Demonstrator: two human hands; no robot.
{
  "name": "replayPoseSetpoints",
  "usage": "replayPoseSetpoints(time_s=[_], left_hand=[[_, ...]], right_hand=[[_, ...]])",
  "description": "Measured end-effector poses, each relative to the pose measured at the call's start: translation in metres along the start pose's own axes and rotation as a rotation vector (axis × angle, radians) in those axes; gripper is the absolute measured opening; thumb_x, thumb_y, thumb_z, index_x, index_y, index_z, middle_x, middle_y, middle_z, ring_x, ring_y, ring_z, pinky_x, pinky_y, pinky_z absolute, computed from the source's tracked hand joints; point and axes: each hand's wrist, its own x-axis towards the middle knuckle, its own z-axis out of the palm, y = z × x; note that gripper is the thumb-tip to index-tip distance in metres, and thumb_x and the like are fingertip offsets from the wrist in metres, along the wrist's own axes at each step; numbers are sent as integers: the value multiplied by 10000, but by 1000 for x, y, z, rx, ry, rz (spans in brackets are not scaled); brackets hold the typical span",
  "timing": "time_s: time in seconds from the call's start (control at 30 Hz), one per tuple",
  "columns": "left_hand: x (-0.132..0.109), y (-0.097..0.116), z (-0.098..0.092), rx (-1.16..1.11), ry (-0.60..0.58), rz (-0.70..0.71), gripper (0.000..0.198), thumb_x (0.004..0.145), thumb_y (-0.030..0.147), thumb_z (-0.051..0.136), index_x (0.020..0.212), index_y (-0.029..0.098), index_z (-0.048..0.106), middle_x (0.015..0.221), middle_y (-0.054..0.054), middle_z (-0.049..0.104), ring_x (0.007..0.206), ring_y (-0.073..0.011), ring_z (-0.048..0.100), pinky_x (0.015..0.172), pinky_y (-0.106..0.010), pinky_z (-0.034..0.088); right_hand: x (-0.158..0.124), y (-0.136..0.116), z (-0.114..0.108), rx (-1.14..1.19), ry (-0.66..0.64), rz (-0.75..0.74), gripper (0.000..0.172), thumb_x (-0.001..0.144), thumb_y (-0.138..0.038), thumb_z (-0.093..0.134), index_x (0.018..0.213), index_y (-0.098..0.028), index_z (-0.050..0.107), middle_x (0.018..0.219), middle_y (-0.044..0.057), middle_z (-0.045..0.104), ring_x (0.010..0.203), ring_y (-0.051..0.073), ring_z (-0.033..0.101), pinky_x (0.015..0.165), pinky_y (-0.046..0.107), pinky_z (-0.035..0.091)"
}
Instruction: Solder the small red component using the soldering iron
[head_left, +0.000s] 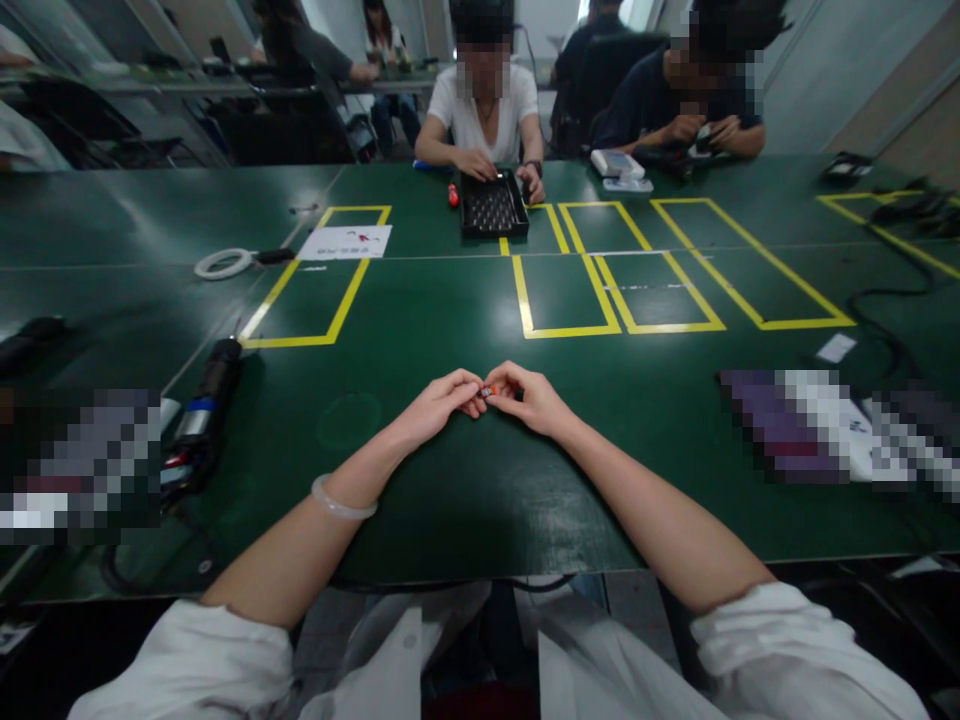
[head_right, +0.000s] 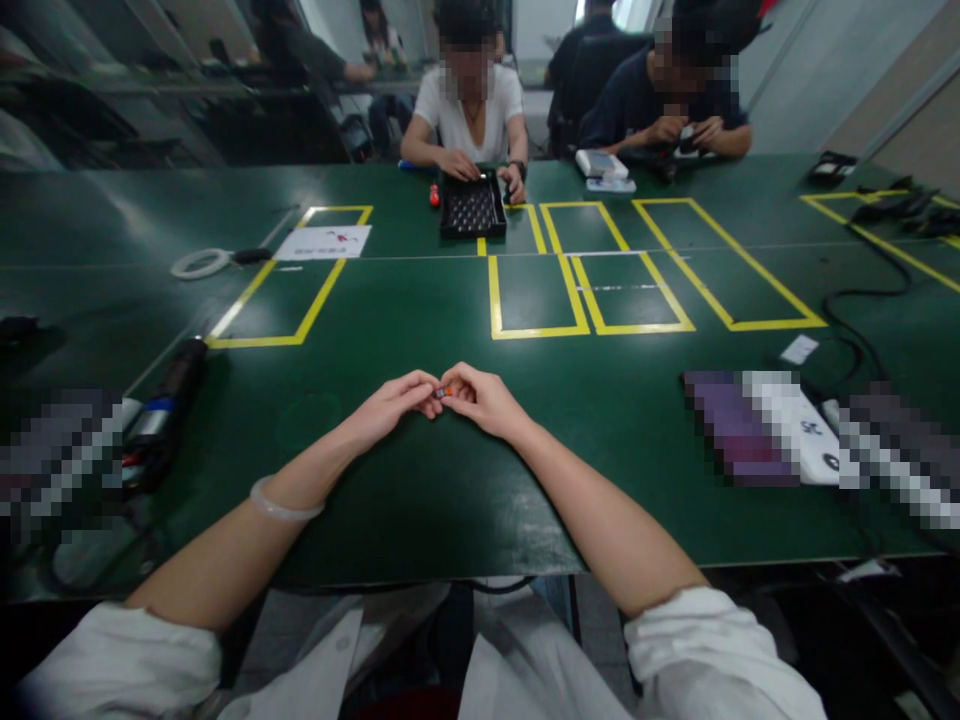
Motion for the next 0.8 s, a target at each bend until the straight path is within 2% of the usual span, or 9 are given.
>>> replayPoseSetpoints(time_s=[0.2,0.33,0.5,0.67,0.8], left_hand=[[-2,2,1,74,38,14,329,808,422,645,960,141,567,857,-35,635,769,-135,596,792,-316,480],[-1,0,2,52,37,54,318,775,368,684,964,143,563,872,-33,615,795,-137,597,796,-316,476],[0,-1,2,63,85,68,315,757,295,694,994,136,564,912,-39,614,810,-132,590,800,-306,462],[-1,1,1,146,94,127,248,779,279,669,955,134,570,965,-57,618,877,-143,588,857,-318,453],[-2,0,1,176,88,121,243,783,293,662,950,144,567,969,-60,612,885,-154,587,813,-308,466]], right_hand=[[0,-1,2,22,-4,56,251,841,-351,647,1014,-193,558,794,-8,600,668,109,527,631,240,445],[1,-2,1,30,19,63,186,868,-346,606,939,-179,571,772,-4,582,663,109,520,627,242,439],[1,-4,0,-30,36,-8,119,837,-262,623,904,-180,569,782,-5,557,663,108,521,620,241,428],[1,-3,1,-33,50,4,186,821,-241,638,975,-180,552,807,-4,584,664,109,538,622,242,436],[1,0,1,-64,40,33,160,827,-251,639,956,-180,577,802,3,593,677,116,545,630,246,440]])
